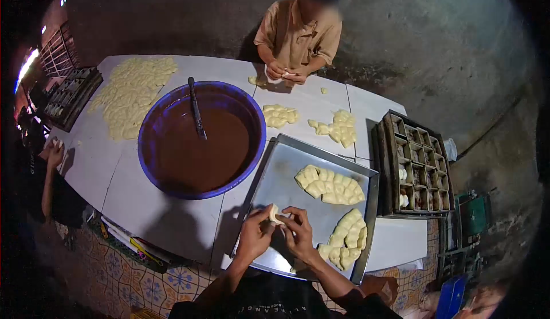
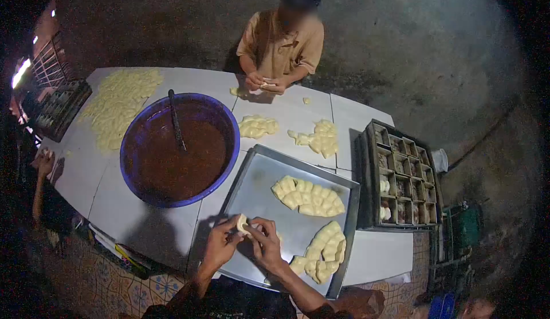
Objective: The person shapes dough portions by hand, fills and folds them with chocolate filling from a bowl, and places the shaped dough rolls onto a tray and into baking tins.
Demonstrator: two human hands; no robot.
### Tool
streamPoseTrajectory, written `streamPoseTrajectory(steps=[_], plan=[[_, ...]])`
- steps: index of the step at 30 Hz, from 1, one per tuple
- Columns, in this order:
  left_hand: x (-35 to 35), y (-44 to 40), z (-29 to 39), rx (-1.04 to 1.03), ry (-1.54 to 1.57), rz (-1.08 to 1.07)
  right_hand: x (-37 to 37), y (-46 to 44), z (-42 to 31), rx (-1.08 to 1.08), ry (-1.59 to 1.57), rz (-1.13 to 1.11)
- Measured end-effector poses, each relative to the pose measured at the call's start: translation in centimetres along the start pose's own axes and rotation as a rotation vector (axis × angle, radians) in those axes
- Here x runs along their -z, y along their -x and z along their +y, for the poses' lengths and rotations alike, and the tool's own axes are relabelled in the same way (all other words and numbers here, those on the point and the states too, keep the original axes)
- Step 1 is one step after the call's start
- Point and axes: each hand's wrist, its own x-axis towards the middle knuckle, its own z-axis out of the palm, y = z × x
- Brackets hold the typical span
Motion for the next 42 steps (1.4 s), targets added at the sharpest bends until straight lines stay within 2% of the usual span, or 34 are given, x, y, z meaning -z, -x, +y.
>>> streamPoseTrajectory(steps=[2, 3, 4, 6, 8, 10, 11, 12, 13, 14, 16, 17, 18, 19, 20, 21, 22, 24, 25, 26, 28, 29, 30, 31, 32, 34, 35, 36, 38, 39, 40, 42], plan=[[0.0, 0.3, -0.1, -0.071, 0.099, -0.079, 0.7, -0.1, -0.2, -0.107, -0.212, 0.119], [-0.7, 0.7, 0.5, -0.044, 0.352, -0.052, 0.8, -0.2, -0.3, -0.158, -0.405, 0.214], [-0.8, 1.0, 0.7, -0.038, 0.348, -0.059, 0.9, -0.2, -0.4, -0.211, -0.599, 0.308], [-0.9, 1.1, 1.1, -0.022, 0.414, -0.074, 1.9, -0.7, -1.2, -0.094, -0.335, 0.140], [-0.8, 1.1, 0.9, -0.034, 0.315, -0.074, 2.0, -0.3, -3.4, -0.151, -0.214, -0.011], [-1.3, 1.2, 0.0, 0.204, 0.295, -0.016, 1.8, 1.1, -1.6, -0.102, -0.114, -0.055], [-2.2, 1.6, -0.2, 0.132, 0.478, 0.092, 1.9, 1.5, -1.3, -0.255, -0.172, -0.077], [-2.5, 1.7, -1.0, 0.133, 0.476, 0.091, 1.7, 1.9, -0.8, -0.409, -0.231, -0.097], [-2.7, 1.9, -2.0, 0.058, 0.319, 0.080, 1.1, 3.1, 0.8, -0.485, -0.306, -0.082], [-2.7, 2.1, -2.6, -0.014, 0.163, 0.066, 0.9, 3.1, 0.3, -0.491, -0.308, -0.078], [-1.9, 2.4, -2.3, -0.026, 0.114, 0.023, 0.7, 2.4, -0.6, -0.371, -0.112, -0.040], [-1.6, 2.5, -2.3, -0.050, 0.198, -0.005, 0.5, 3.4, 1.7, -0.401, -0.195, -0.170], [-1.2, 2.7, -2.3, -0.073, 0.281, -0.034, 0.5, 3.5, 2.1, -0.583, -0.604, -0.323], [-0.7, 2.9, -2.3, -0.040, 0.405, -0.129, 0.9, 3.7, 2.4, -0.733, -0.792, -0.481], [-0.2, 3.2, -3.4, 0.029, 0.379, -0.165, 1.1, 3.9, 2.6, -0.883, -0.983, -0.637], [-0.2, 3.3, -3.8, -0.070, 0.392, -0.100, 1.1, 3.9, 1.4, -0.741, -0.893, -0.521], [-0.2, 3.4, -4.0, -0.170, 0.405, -0.037, 0.7, 3.7, 1.5, -0.746, -0.895, -0.514], [0.5, 3.5, -3.4, -0.145, 0.371, 0.142, -0.4, 3.8, 2.5, -0.426, -0.291, -0.324], [0.7, 3.1, -3.6, -0.109, 0.315, 0.186, -1.1, 4.2, 3.1, -0.473, -0.308, -0.255], [0.8, 3.0, -3.2, -0.058, 0.417, 0.200, -1.2, 4.7, 3.5, -0.657, -0.358, -0.342], [1.1, 2.7, -4.5, -0.086, 0.295, 0.213, -1.2, 5.6, 4.2, -0.484, -0.322, -0.264], [1.1, 2.7, -5.5, -0.130, 0.339, 0.192, -0.8, 5.9, 4.9, -0.362, -0.209, -0.219], [1.2, 2.7, -6.2, -0.174, 0.380, 0.173, 0.4, 5.4, 4.1, -0.356, -0.105, -0.184], [1.3, 3.1, -5.9, -0.108, 0.295, 0.187, 0.8, 5.5, 4.8, -0.347, 0.042, -0.091], [1.1, 3.1, -6.3, -0.110, 0.354, 0.199, 1.0, 5.6, 5.4, -0.334, 0.187, 0.006], [0.2, 3.1, -6.9, -0.056, 0.324, 0.190, 1.6, 4.8, 5.5, -0.338, 0.527, -0.109], [-0.1, 3.2, -6.7, -0.025, 0.276, 0.150, 1.2, 5.1, 6.9, -0.321, 0.529, -0.180], [-0.7, 3.0, -7.2, 0.041, 0.368, 0.097, 0.3, 5.4, 7.4, -0.426, 0.374, -0.149], [-1.7, 2.8, -7.0, -0.023, 0.331, 0.097, 0.8, 4.5, 6.9, -0.428, 0.059, -0.121], [-2.0, 2.6, -6.3, 0.043, 0.274, 0.131, 0.2, 3.5, 5.8, -0.436, -0.061, -0.050], [-2.3, 2.6, -6.3, 0.026, 0.302, 0.165, 1.3, 3.3, 4.1, -0.615, -0.219, -0.118], [-1.9, 2.2, -5.8, 0.089, 0.382, 0.058, 2.2, 1.9, 1.7, -0.459, -0.384, -0.205]])
